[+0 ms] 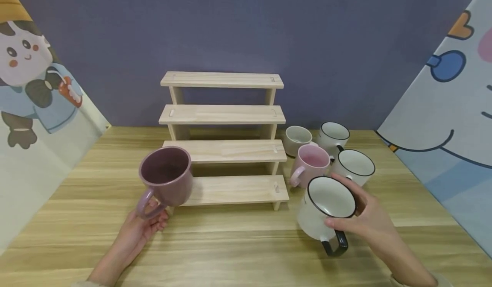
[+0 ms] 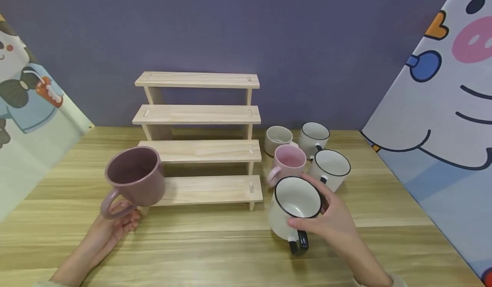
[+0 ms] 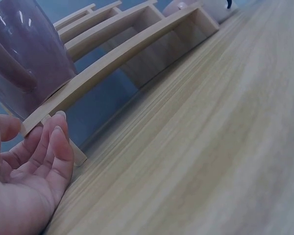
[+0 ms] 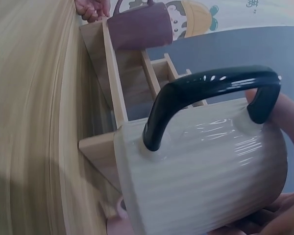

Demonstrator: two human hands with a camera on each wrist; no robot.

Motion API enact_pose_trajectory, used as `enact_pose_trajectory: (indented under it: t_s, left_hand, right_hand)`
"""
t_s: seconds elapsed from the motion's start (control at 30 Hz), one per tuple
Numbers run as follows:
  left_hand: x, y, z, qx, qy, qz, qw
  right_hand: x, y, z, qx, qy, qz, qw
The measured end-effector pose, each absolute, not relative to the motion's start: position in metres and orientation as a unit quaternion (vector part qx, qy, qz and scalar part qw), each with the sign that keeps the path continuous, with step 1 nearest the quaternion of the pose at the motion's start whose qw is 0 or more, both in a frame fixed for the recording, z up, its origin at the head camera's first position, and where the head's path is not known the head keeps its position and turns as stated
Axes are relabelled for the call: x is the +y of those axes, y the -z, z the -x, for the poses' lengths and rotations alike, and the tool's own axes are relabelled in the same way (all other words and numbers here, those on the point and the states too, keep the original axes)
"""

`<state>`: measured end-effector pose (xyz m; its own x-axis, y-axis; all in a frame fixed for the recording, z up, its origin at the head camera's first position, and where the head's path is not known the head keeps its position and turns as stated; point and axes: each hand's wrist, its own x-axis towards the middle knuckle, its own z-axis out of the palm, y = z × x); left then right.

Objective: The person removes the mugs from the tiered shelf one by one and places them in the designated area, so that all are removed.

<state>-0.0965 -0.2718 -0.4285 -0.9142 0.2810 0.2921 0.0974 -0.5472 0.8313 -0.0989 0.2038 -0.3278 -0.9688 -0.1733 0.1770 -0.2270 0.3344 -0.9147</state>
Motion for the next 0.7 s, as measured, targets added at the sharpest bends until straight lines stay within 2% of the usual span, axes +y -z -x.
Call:
enact_pose_trajectory:
  t_s: [0.7]
  left_hand:
    - [-0.27,0.427,0.096,0.469,-0.857,-0.208,0.053]
  right_hand:
    - [0.263,0.341,0.097,-0.801,-0.597,-0.042,0.032]
